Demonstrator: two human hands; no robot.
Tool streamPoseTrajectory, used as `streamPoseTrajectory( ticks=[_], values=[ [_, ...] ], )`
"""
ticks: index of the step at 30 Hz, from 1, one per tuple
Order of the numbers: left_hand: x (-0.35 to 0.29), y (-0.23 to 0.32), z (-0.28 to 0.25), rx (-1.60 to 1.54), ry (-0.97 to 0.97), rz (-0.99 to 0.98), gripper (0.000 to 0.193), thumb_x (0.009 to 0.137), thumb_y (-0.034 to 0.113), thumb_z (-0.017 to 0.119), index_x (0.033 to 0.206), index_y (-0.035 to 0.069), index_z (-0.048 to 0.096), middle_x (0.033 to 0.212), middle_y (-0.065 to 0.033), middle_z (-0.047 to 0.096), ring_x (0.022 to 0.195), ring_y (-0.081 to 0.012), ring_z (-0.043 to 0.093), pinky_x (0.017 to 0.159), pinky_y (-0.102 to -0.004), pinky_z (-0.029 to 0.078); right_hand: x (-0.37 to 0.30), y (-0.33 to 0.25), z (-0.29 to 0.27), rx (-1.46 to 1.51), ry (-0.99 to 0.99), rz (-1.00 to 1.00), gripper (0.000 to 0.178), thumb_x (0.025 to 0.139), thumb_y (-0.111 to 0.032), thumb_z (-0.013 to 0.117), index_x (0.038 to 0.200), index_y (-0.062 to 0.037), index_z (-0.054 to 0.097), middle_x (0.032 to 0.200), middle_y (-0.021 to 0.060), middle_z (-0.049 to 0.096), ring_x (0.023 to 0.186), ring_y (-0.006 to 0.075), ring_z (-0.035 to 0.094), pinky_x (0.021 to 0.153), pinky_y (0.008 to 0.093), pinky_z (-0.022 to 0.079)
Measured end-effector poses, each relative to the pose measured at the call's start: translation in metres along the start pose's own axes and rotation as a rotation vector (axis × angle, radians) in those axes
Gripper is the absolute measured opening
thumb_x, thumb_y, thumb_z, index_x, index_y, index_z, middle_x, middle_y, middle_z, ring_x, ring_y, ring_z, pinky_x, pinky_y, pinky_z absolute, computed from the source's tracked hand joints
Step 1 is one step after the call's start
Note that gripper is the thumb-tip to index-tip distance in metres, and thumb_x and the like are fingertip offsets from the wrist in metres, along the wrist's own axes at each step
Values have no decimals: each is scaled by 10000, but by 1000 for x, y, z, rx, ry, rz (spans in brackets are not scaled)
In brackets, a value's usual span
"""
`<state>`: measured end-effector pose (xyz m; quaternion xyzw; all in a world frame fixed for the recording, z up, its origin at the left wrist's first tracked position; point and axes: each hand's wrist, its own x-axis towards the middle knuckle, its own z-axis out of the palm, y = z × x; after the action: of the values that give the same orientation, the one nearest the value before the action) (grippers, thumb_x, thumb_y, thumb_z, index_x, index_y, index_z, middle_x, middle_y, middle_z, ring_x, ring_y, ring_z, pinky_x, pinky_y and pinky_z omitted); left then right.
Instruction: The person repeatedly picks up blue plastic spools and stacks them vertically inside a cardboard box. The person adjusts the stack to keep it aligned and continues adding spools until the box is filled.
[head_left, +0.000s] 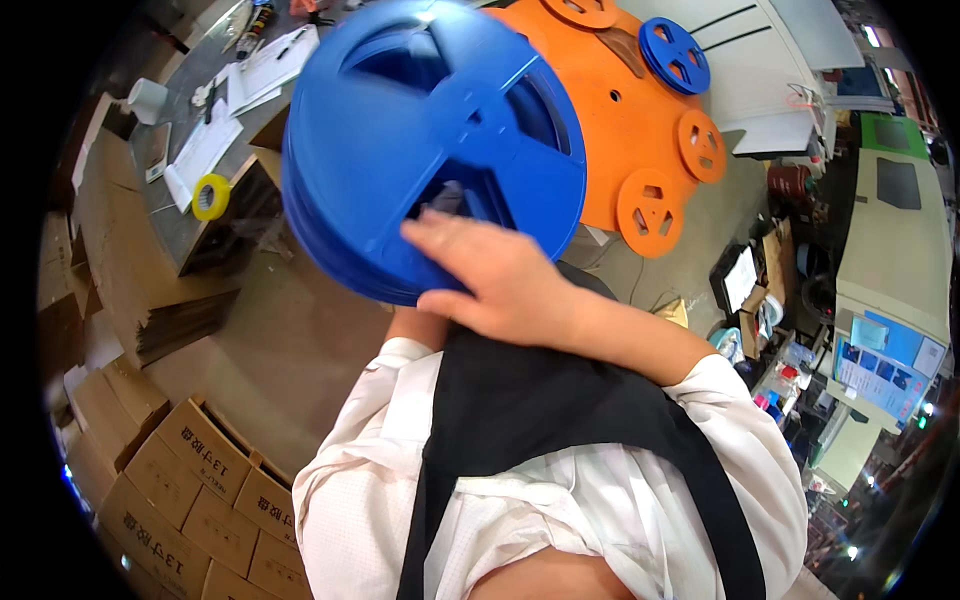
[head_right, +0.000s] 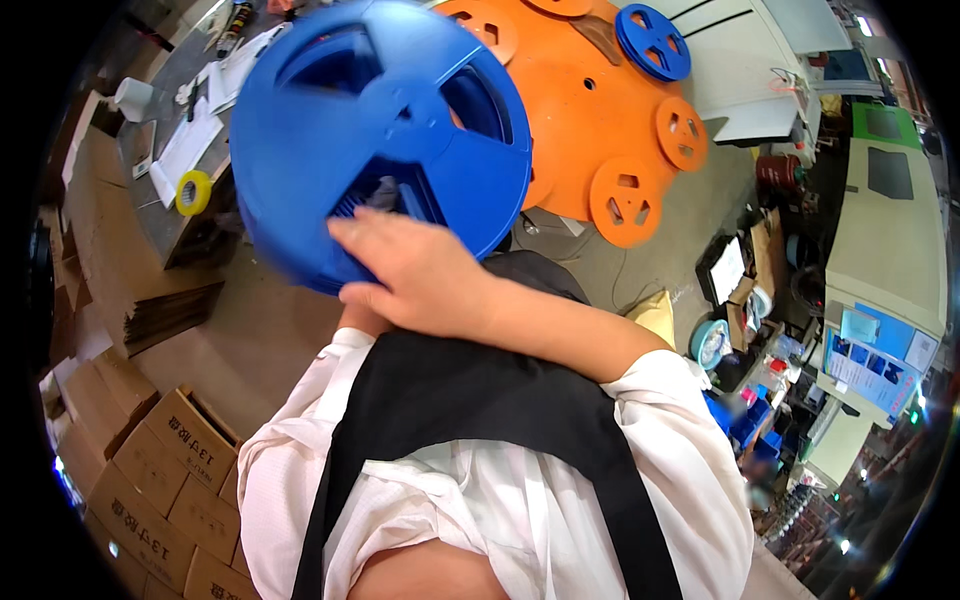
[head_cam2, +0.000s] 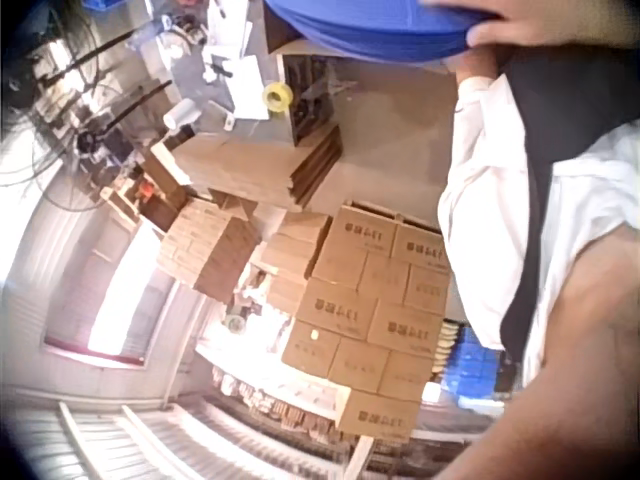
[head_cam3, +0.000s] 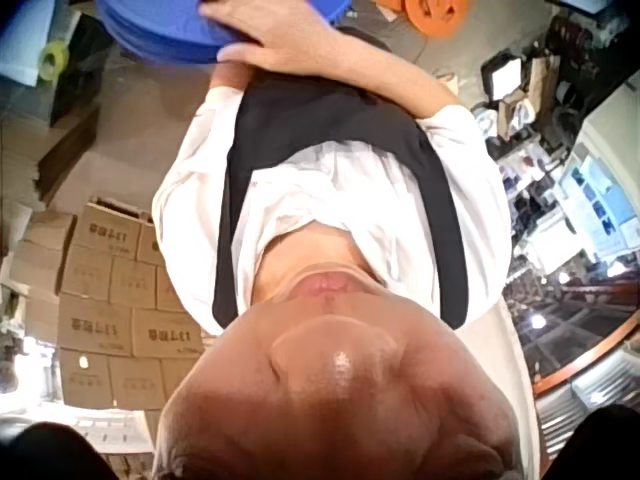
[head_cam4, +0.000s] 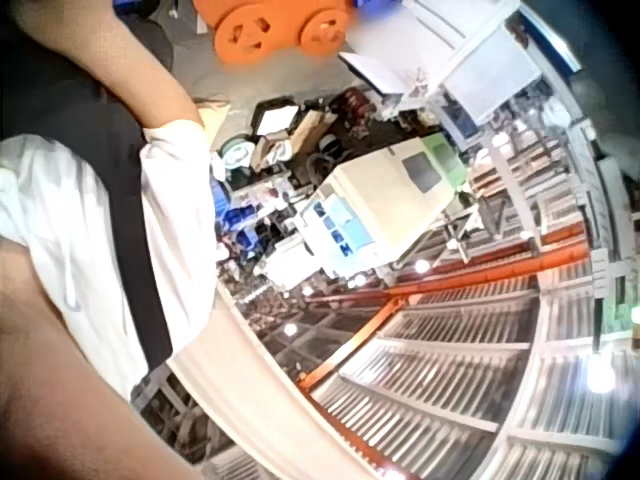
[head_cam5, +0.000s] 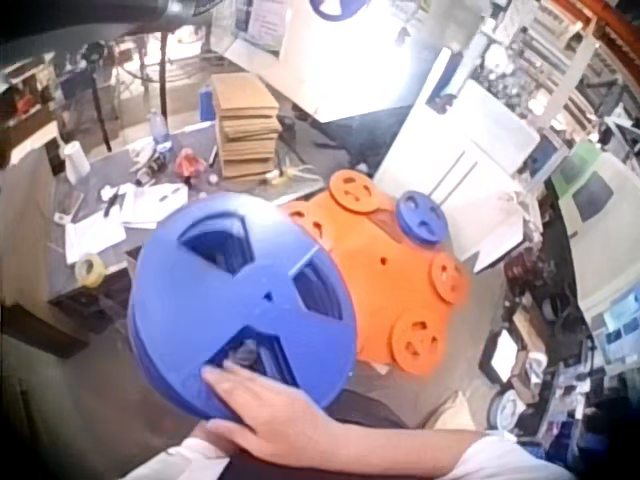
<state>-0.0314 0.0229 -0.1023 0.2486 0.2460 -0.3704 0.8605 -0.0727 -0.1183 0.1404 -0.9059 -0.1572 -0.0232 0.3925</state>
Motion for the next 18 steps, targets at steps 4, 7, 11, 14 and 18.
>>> streamPoseTrajectory(
  ticks=[4, 7, 11, 14, 18],
  values=[
    [-18, -4, -6, 2, 23, -8, 633, 897, 316, 686, 1440, 108, 435, 1264, -78, 603, 1129, -212, 598, 1000, -379, 473, -1, -9, 23, -18, -238, 49, 650, 901, -274, 658, 1426, 11, 402, 1419, 239, 479, 1325, 379, 461, 1089, 429, 398],
    [-29, -5, -15, 5, 41, -1, 632, 900, 317, 684, 1441, 108, 434, 1265, -77, 602, 1129, -210, 596, 999, -377, 472, 2, -15, 25, -28, -275, 13, 659, 902, -297, 662, 1401, 49, 404, 1413, 260, 473, 1309, 401, 470, 1086, 434, 400],
    [-39, -11, -18, 12, 51, -9, 630, 902, 319, 681, 1442, 110, 433, 1266, -75, 601, 1128, -207, 595, 997, -375, 470, 5, -22, 27, -95, -286, 7, 682, 883, -321, 682, 1390, 51, 418, 1388, 257, 496, 1281, 396, 499, 1080, 429, 408],
    [-41, -18, -17, 17, 47, -20, 628, 905, 321, 678, 1443, 111, 432, 1266, -74, 600, 1128, -205, 593, 996, -373, 469, 1, -22, 23, -161, -259, -41, 670, 874, -323, 691, 1372, 49, 443, 1364, 247, 520, 1264, 384, 518, 1075, 426, 416],
    [-39, -26, -14, 11, 42, -39, 627, 907, 323, 675, 1445, 112, 431, 1267, -72, 598, 1128, -203, 592, 995, -371, 467, -5, -23, 3, -155, -292, -161, 599, 876, -305, 688, 1360, -10, 495, 1352, 184, 558, 1263, 321, 538, 1081, 420, 423]
  ],
)
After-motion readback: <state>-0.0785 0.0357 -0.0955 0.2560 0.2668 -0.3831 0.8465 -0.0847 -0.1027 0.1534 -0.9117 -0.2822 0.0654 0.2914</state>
